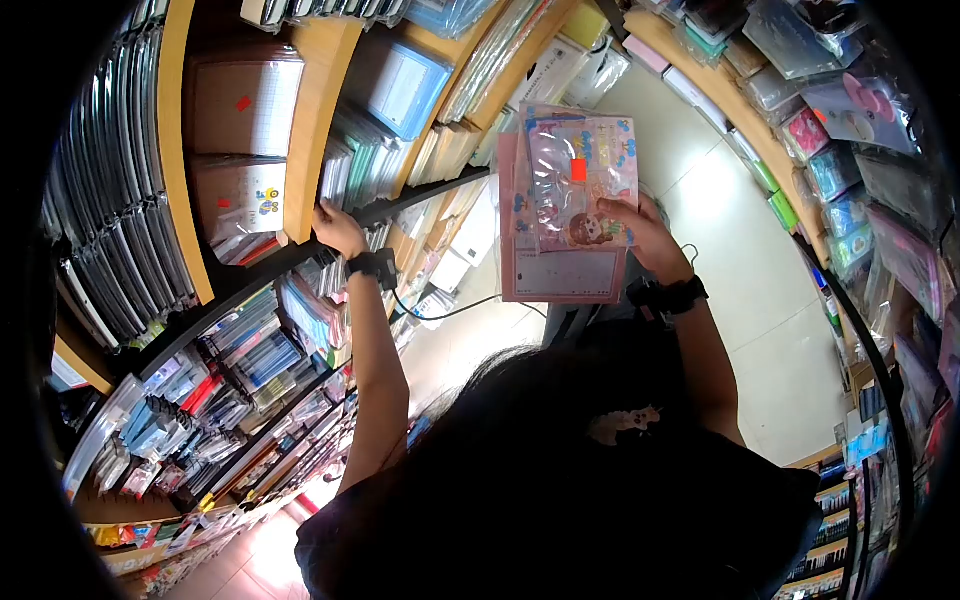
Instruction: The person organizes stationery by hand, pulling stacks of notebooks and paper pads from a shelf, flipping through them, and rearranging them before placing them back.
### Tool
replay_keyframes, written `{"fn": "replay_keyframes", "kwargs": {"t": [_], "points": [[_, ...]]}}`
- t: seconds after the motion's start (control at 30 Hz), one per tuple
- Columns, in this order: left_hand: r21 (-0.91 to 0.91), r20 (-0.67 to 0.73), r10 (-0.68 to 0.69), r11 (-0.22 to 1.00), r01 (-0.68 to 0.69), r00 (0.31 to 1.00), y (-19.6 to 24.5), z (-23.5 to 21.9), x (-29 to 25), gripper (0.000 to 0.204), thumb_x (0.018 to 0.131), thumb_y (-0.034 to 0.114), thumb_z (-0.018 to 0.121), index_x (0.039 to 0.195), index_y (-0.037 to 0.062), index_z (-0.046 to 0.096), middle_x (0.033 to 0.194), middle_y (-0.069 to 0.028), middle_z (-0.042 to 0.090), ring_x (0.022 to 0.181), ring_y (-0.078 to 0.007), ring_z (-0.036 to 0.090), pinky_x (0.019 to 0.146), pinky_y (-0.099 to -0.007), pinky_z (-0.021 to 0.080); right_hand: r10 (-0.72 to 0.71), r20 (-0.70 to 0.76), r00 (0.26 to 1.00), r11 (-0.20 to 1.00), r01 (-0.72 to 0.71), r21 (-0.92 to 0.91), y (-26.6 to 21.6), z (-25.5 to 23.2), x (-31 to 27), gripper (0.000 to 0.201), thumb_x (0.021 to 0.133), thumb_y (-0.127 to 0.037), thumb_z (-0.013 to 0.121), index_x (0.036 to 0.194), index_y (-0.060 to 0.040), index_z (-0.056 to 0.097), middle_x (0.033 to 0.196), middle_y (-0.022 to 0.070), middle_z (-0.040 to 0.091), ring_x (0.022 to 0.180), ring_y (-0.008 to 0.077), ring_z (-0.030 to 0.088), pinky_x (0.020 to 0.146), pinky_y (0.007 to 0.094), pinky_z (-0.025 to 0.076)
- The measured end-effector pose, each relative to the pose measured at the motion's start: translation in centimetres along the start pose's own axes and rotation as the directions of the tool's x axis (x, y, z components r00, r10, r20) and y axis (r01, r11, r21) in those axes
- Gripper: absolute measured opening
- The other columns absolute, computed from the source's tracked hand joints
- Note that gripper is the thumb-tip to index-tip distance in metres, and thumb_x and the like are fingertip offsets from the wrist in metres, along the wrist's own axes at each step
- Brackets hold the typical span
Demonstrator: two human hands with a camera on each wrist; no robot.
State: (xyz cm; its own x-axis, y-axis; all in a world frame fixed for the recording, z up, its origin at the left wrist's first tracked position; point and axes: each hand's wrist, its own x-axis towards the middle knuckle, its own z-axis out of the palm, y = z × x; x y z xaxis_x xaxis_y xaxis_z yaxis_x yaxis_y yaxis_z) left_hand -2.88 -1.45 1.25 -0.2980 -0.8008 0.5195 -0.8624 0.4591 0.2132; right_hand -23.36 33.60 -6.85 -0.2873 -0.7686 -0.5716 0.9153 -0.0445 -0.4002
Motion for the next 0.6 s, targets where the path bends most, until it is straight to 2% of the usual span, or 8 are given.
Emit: {"fn": "replay_keyframes", "kwargs": {"t": [0.1,0.2,0.23,0.3,0.37,0.43,0.5,0.6], "points": [[-0.241,0.031,-0.106,0.964,0.11,0.994,2.0,-0.1,0.3,0.029,0.076,0.019,0.053,0.085,-0.0087,0.051,0.082,-0.0225,0.053,0.067,-0.0338,0.051,0.06,-0.0386,0.04,-0.016,0.017,1.0,1.0,0.016,0.004,0.3,-0.3,0.0,0.028,0.073,-0.017,0.057,0.095,-0.0008,0.049,0.086,0.0046,0.054,0.084,0.0123,0.049,0.073,0.0244,0.037],[0.162,-0.052,0.26,0.955,-0.248,0.964,0.9,0.2,0.2,0.039,0.07,0.023,0.06,0.089,-0.01,0.049,0.087,-0.0236,0.051,0.08,-0.0325,0.047,0.073,-0.0376,0.037,-0.017,0.038,0.999,0.999,0.016,0.035,0.9,-1.0,0.2,0.027,0.074,-0.016,0.056,0.095,-0.0008,0.05,0.086,0.0049,0.055,0.083,0.0123,0.05,0.072,0.0244,0.038],[0.162,-0.051,0.26,0.955,-0.249,0.964,0.7,0.1,0.2,0.039,0.07,0.023,0.06,0.089,-0.01,0.049,0.087,-0.0236,0.051,0.08,-0.0325,0.047,0.073,-0.0376,0.037,-0.017,0.037,0.999,0.999,0.016,0.035,0.9,-1.1,0.1,0.027,0.074,-0.016,0.056,0.095,-0.0008,0.05,0.086,0.0049,0.055,0.083,0.0123,0.05,0.072,0.0244,0.038],[-0.105,0.053,-0.01,0.994,0.016,0.999,0.1,0.0,0.6,0.04,0.07,0.021,0.061,0.09,-0.0099,0.049,0.09,-0.0239,0.05,0.082,-0.0341,0.046,0.075,-0.0395,0.035,-0.022,0.057,0.998,1.0,0.022,0.0,1.0,-1.2,0.1,0.029,0.078,-0.01,0.049,0.104,-0.0002,0.042,0.09,0.0065,0.053,0.081,0.0141,0.053,0.07,0.0265,0.043],[-0.166,-0.018,0.018,0.986,-0.02,1.0,-0.1,0.9,0.5,0.038,0.069,0.019,0.061,0.09,-0.01,0.049,0.09,-0.0247,0.05,0.082,-0.0358,0.046,0.075,-0.0404,0.035,-0.011,0.055,0.998,1.0,0.011,0.004,1.0,-1.1,-0.1,0.029,0.078,-0.01,0.048,0.104,0.0,0.042,0.09,0.0066,0.053,0.081,0.0142,0.053,0.07,0.0265,0.044],[-0.14,-0.302,0.013,0.988,-0.058,0.953,-0.3,2.1,0.5,0.035,0.069,0.016,0.061,0.089,-0.01,0.05,0.088,-0.0245,0.051,0.08,-0.0364,0.046,0.074,-0.0402,0.036,-0.003,0.052,0.999,1.0,0.003,0.006,0.8,-0.6,-0.2,0.028,0.078,-0.01,0.048,0.104,0.0001,0.042,0.09,0.0066,0.053,0.082,0.0143,0.053,0.07,0.0266,0.044],[-0.222,-0.326,-0.119,0.974,0.046,0.938,0.4,3.1,1.0,0.038,0.065,0.016,0.065,0.086,-0.0118,0.05,0.085,-0.0252,0.051,0.079,-0.0359,0.046,0.074,-0.041,0.035,0.006,0.003,1.0,1.0,-0.006,0.013,0.7,-0.1,-0.6,0.029,0.074,-0.016,0.055,0.097,0.0004,0.048,0.087,0.0058,0.054,0.081,0.0121,0.051,0.07,0.0244,0.042],[-0.276,-0.263,-0.619,0.784,0.557,0.74,4.7,2.0,1.5,0.05,0.057,0.022,0.07,0.082,-0.0143,0.046,0.083,-0.0291,0.046,0.083,-0.0354,0.045,0.077,-0.0446,0.033,0.003,-0.02,1.0,1.0,-0.003,0.019,0.8,0.1,-0.9,0.03,0.074,-0.016,0.055,0.098,0.0002,0.047,0.088,0.0061,0.054,0.081,0.0127,0.052,0.071,0.0246,0.042]]}}
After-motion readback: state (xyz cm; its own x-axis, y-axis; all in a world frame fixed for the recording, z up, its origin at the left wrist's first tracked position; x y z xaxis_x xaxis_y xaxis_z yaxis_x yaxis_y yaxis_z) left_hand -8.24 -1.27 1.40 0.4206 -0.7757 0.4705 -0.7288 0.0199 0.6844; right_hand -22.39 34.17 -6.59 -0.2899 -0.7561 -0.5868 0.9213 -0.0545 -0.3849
